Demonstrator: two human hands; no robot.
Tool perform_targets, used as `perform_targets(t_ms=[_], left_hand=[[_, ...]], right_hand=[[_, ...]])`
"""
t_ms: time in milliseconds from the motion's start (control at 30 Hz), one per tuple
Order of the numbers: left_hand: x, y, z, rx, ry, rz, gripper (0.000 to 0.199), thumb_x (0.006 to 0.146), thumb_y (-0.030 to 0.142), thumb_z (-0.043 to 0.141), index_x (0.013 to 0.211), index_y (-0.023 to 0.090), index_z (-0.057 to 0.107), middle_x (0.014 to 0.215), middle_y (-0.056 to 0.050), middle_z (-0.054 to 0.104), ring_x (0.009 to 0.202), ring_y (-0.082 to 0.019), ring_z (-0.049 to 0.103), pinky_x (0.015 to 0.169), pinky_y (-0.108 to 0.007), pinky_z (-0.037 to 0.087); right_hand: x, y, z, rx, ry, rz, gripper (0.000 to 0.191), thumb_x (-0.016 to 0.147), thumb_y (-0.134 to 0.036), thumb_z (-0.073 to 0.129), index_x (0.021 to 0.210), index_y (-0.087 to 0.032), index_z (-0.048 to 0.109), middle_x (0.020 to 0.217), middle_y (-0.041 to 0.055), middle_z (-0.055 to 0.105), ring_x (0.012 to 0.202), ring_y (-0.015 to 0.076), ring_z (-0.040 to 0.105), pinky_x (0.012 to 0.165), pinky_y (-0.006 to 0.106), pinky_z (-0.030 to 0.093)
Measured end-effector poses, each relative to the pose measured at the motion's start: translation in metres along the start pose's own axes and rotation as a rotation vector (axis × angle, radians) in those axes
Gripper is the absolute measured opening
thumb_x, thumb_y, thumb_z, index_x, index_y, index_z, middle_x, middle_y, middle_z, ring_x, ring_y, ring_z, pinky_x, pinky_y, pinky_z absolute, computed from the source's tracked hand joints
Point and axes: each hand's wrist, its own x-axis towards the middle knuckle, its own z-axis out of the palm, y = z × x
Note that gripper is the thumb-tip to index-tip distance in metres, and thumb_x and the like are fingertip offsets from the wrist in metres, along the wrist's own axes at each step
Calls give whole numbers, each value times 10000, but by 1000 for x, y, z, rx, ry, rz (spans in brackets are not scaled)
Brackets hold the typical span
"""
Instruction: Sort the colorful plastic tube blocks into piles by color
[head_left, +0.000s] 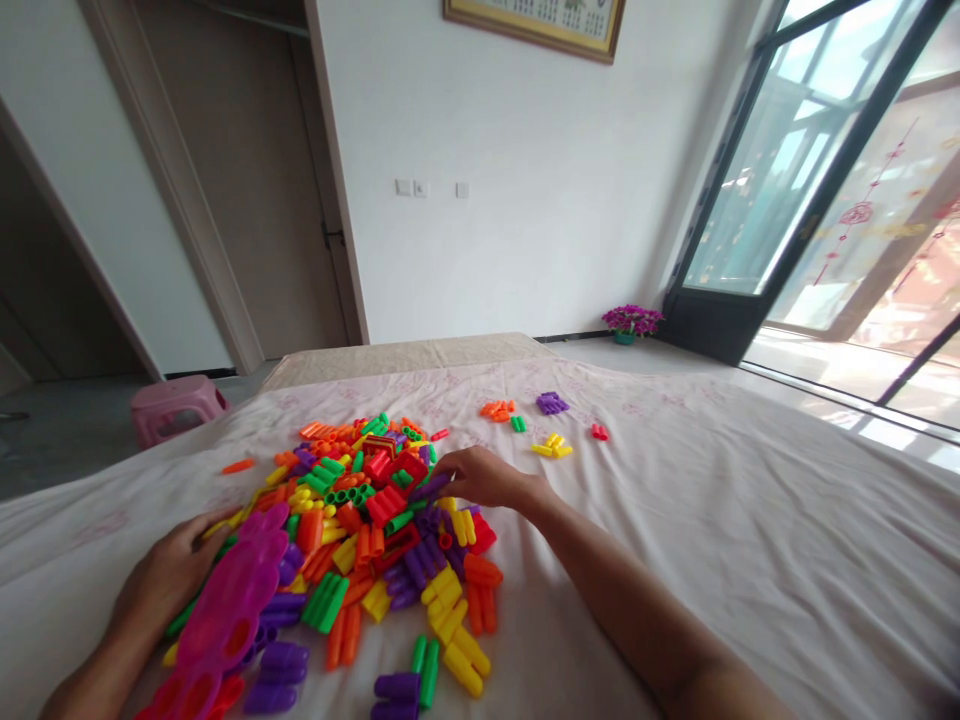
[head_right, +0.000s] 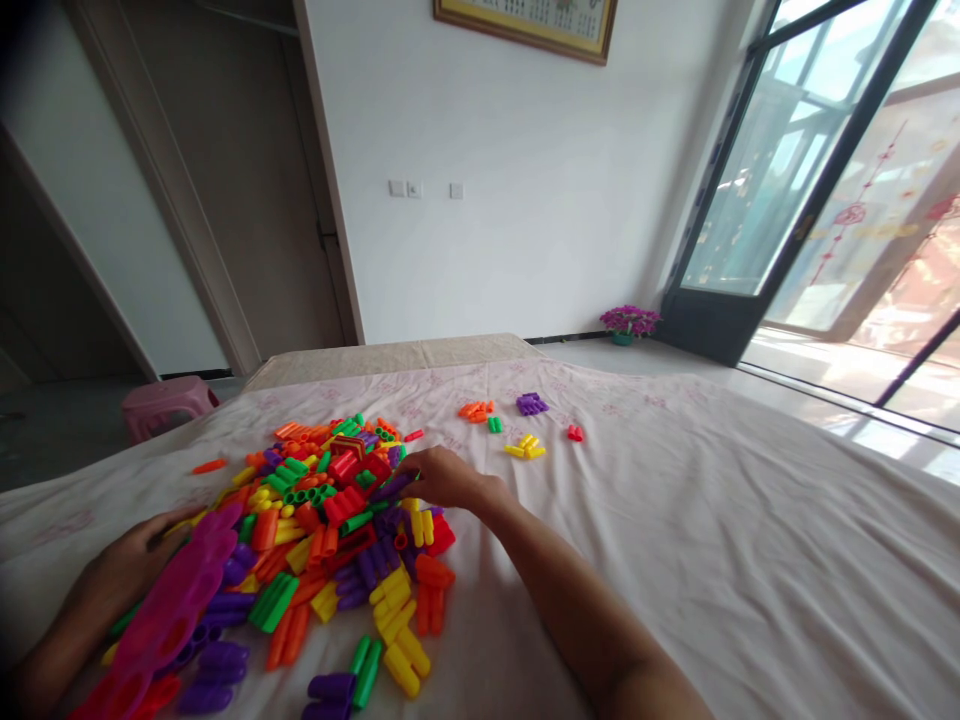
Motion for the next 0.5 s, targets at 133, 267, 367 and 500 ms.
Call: perform_targets(t_ms=[133,267,367,500], left_hand=[[-1,2,-1,-44,-53,-34,569,880,541,420,1233,186,691,1244,-110,720,1114,-294,677,930,-359,515],[0,1,-1,-69,-63,-33,575,868,549,432,1228,180,686,1219,-103,731,1095,-284,687,905,-337,525],[2,-1,1,-58,-55,-35,564,863,547,439,1213,185,693,1191,-98,744,1070,-284,697,887,-329,530],[5,-7,3,-66,-65,-29,566,867,547,441,1224,182,684,1203,-103,738,1078,-281,694,895,-325,524]], right_hand=[[0,12,-8,231,30,141,222,806,-194,665,1015,-199,740,823,-7,722,693,122,645,596,190,456],[-3,32,-22,394,215,240,191,802,-235,657,970,-168,719,798,17,716,651,117,640,566,194,485],[-7,55,-34,424,437,328,194,806,-274,647,948,-153,699,775,33,704,661,124,641,566,196,498],[-19,96,-51,456,725,503,260,822,-355,619,961,-145,683,794,66,693,718,162,671,618,238,547]])
